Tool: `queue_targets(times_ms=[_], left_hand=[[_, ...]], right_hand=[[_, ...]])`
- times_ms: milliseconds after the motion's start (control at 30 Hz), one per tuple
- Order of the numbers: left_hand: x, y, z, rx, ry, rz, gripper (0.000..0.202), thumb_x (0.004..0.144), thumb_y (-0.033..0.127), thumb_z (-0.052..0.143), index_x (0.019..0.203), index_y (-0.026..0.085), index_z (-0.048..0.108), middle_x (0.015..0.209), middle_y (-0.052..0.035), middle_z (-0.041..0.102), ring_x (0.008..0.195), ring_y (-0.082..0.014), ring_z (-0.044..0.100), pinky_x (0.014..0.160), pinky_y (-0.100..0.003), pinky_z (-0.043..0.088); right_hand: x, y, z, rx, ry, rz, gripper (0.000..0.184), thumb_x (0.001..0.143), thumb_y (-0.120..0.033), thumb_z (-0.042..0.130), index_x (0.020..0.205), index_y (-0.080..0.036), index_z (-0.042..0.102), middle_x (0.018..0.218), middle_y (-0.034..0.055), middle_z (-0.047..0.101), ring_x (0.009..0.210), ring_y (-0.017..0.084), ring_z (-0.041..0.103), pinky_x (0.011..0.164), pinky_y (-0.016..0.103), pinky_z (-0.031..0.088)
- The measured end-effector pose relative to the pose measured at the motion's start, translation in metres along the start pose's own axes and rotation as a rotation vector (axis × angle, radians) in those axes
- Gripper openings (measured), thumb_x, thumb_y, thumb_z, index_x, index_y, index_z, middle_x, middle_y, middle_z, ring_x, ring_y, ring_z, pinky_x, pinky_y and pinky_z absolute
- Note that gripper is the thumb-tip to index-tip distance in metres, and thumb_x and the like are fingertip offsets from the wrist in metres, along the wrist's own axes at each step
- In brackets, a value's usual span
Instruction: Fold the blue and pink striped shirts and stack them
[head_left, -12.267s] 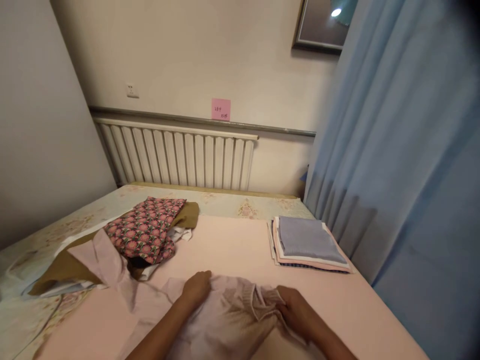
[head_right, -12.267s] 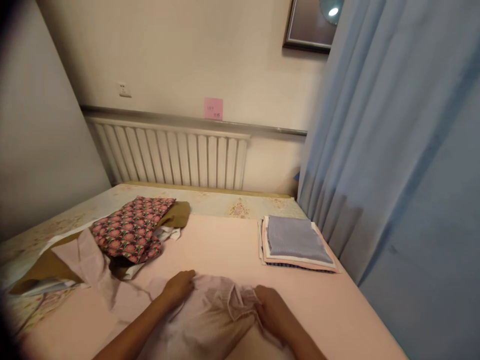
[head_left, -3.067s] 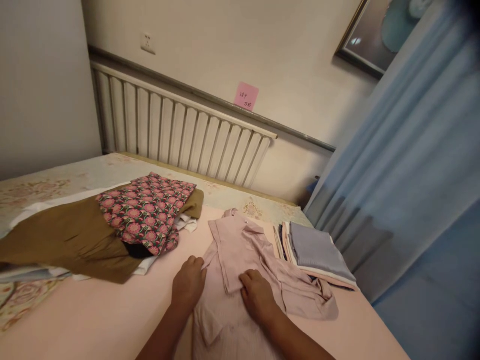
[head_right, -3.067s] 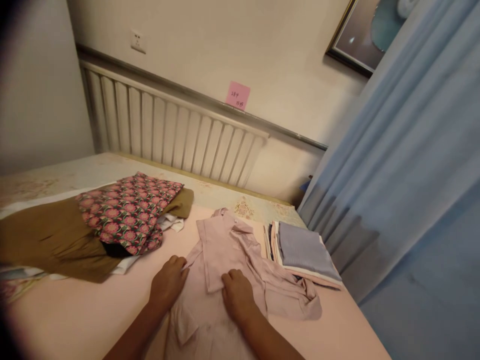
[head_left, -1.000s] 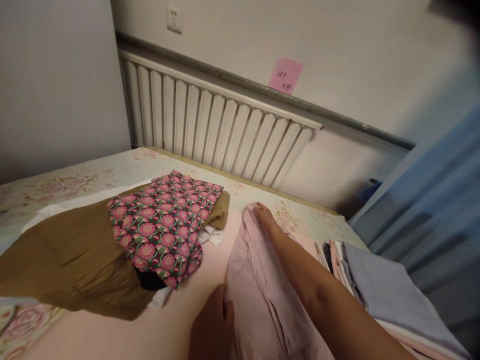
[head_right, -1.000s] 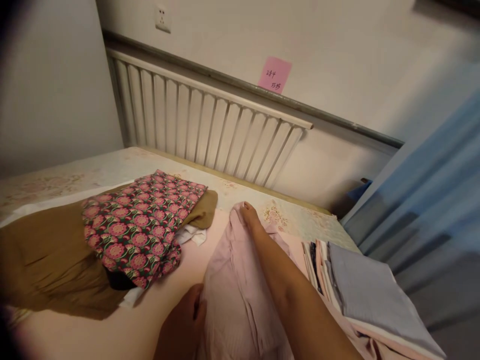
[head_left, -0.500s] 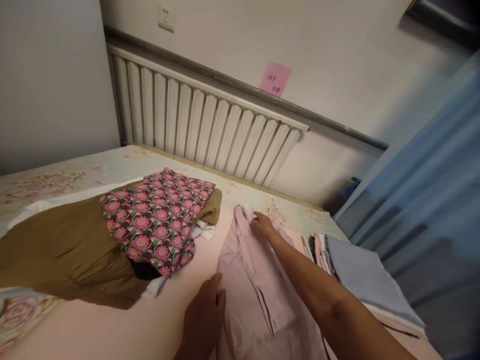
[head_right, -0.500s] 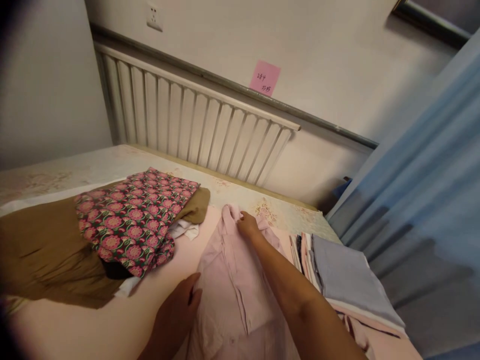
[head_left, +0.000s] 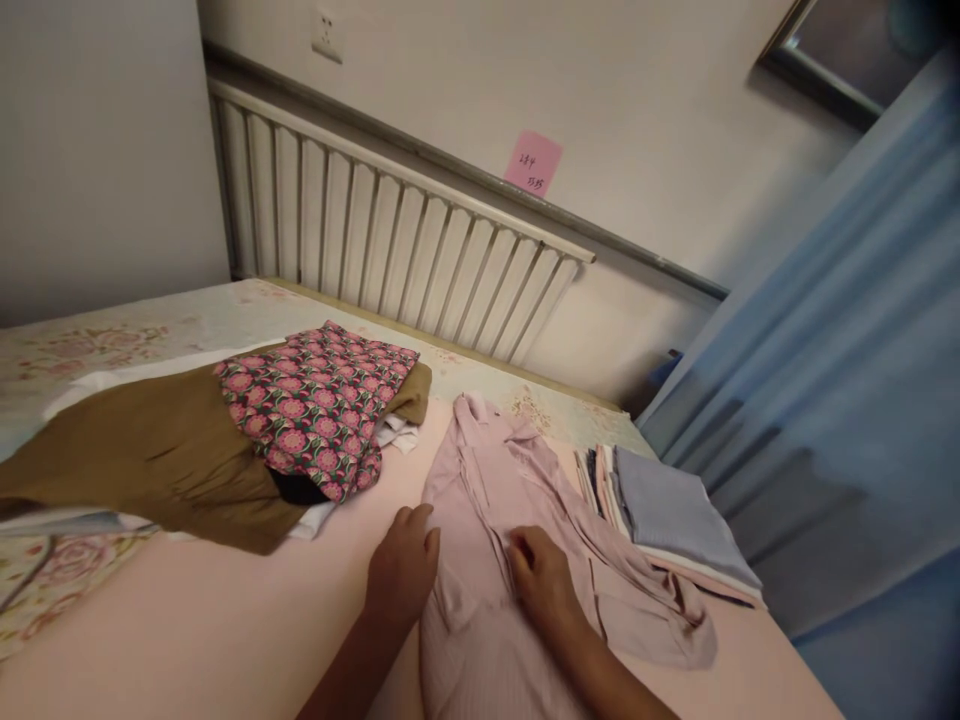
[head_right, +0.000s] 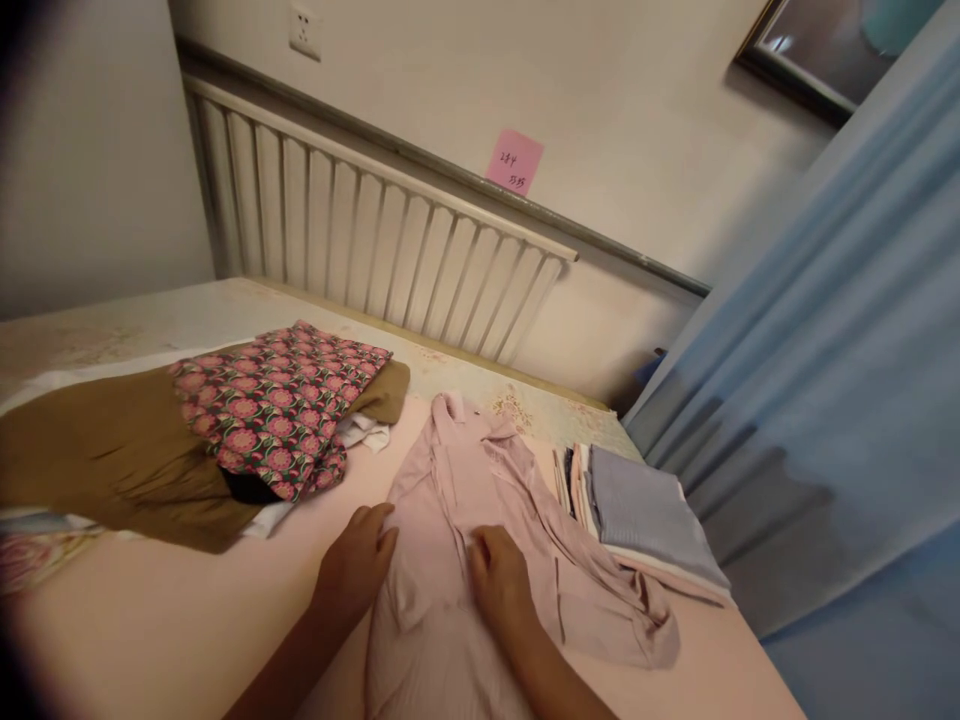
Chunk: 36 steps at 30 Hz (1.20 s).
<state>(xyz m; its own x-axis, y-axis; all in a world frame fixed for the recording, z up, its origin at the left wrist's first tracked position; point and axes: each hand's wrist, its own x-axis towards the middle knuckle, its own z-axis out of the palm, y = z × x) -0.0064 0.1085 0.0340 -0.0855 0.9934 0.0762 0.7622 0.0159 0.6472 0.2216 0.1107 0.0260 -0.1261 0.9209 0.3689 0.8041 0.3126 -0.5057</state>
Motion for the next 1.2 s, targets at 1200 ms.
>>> queue_targets(times_ms=[1200], left_hand=[[-0.003,-0.001,0.005,0.182,0.002,-0.024,0.029,0.092,0.025,0.034,0.11,0.019,0.055,0.108,-0.0083,0.053,0.092,-0.0183,0.06,0.075,-0.029,0.041]], right_hand=[[-0.031,0.005,0.017,-0.125,0.128,-0.156,0.017,0.085,-0.009,0.045,0.087,-0.021,0.058,0.082,0.0033,0.053,0.081,0.019,0.051,0.074,0.031,0.041]])
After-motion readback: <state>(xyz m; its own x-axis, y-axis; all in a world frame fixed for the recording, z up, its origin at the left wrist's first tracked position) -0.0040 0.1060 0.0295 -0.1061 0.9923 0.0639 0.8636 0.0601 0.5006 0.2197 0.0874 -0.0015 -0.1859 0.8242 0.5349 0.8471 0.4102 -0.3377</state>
